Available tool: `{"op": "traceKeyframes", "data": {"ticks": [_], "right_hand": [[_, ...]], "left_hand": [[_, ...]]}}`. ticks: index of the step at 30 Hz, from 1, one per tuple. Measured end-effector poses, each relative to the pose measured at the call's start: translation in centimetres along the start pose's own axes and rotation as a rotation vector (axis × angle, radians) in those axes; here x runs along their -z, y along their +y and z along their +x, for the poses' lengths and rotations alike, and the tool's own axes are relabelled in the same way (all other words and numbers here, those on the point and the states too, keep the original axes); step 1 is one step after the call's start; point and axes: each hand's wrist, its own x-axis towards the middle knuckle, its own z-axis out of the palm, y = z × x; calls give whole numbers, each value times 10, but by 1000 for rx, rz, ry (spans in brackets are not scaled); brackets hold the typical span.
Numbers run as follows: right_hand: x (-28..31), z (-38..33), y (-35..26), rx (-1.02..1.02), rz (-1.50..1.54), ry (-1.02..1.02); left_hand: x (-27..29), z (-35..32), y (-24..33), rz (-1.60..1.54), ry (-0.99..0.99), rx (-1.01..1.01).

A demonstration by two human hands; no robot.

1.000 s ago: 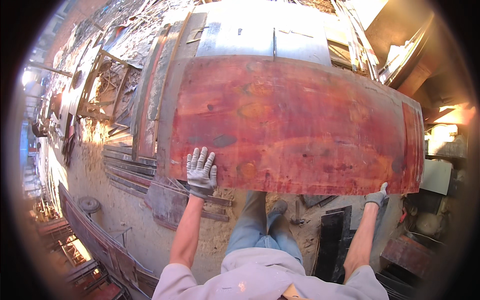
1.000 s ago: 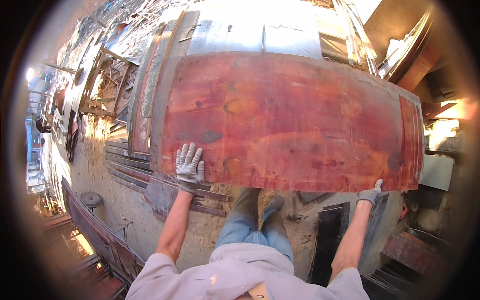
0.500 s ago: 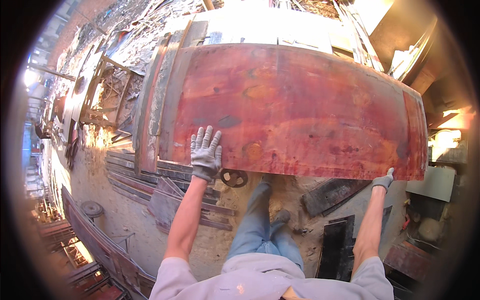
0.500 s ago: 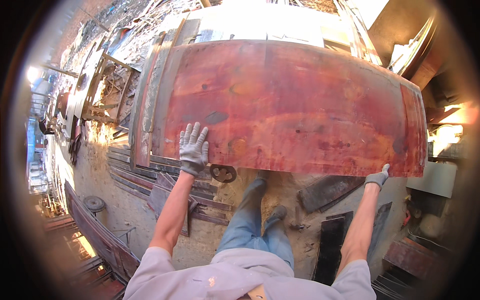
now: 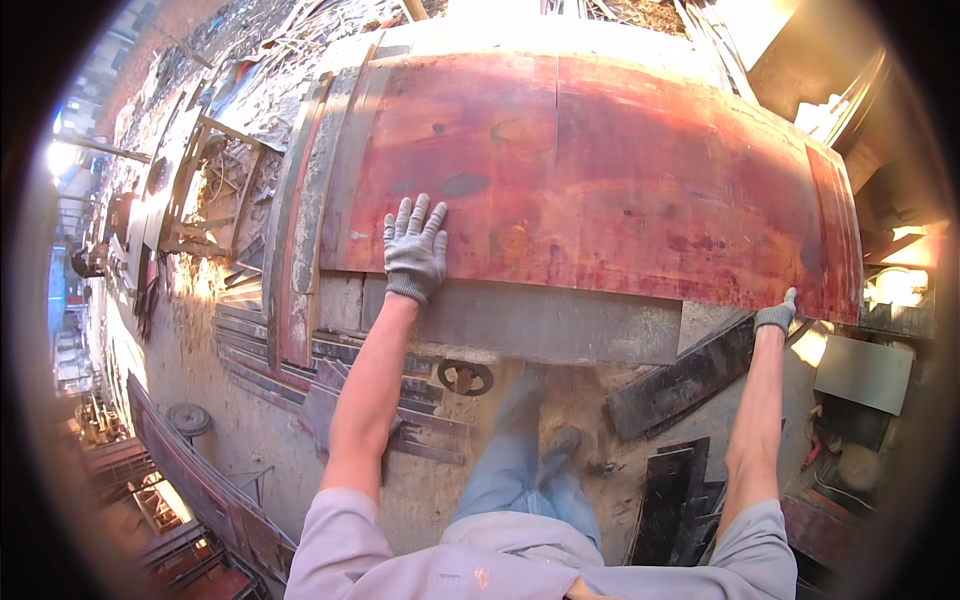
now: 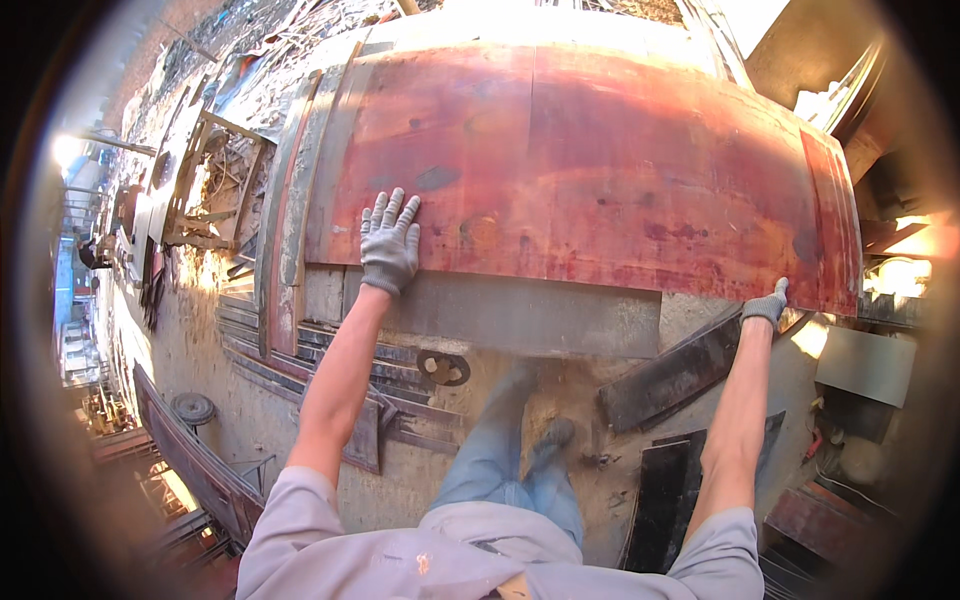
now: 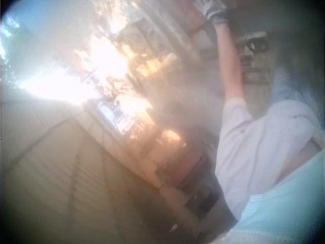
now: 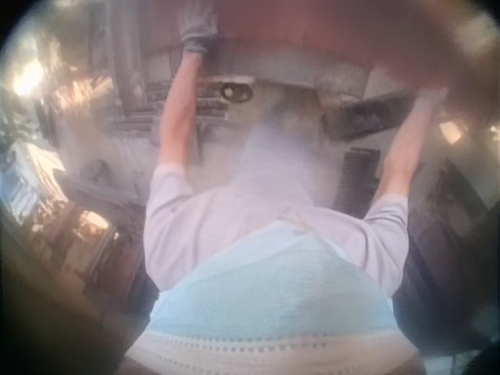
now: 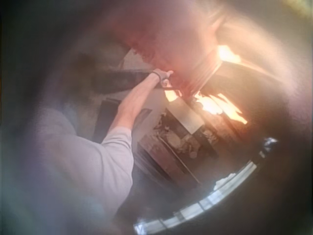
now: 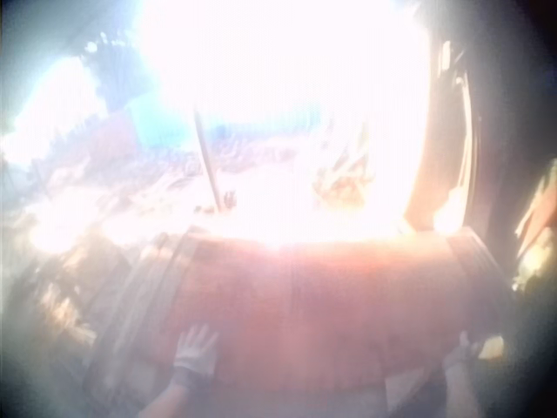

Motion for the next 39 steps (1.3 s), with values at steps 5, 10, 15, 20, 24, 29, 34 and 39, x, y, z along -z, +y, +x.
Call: {"op": "traceKeyframes", "data": {"ticks": [5, 10, 15, 20, 24, 29, 34, 39], "right_hand": [[-16, -29, 26, -69, 128, -84], [-25, -49, 30, -109, 144, -162], [-31, -39, 30, 18, 96, -54], [-65, -25, 27, -3, 134, -82], [-107, -7, 22, 57, 151, -72], [-148, 20, 20, 65, 164, -156], [-169, 25, 17, 49, 115, -85], [-187, 33, 11, 75, 196, -229]], "left_hand": [[-10, 0, 24, 64, 9, 126], [-20, 0, 65, 133, 14, 294], [-17, 12, 68, 75, 45, 227], [-24, 49, 63, 7, 79, 230], [-34, 89, 60, 23, 63, 242], [-44, 132, 54, -27, 46, 270], [-50, 161, 52, 63, -26, 290], [-53, 180, 49, 57, -16, 275]]}}
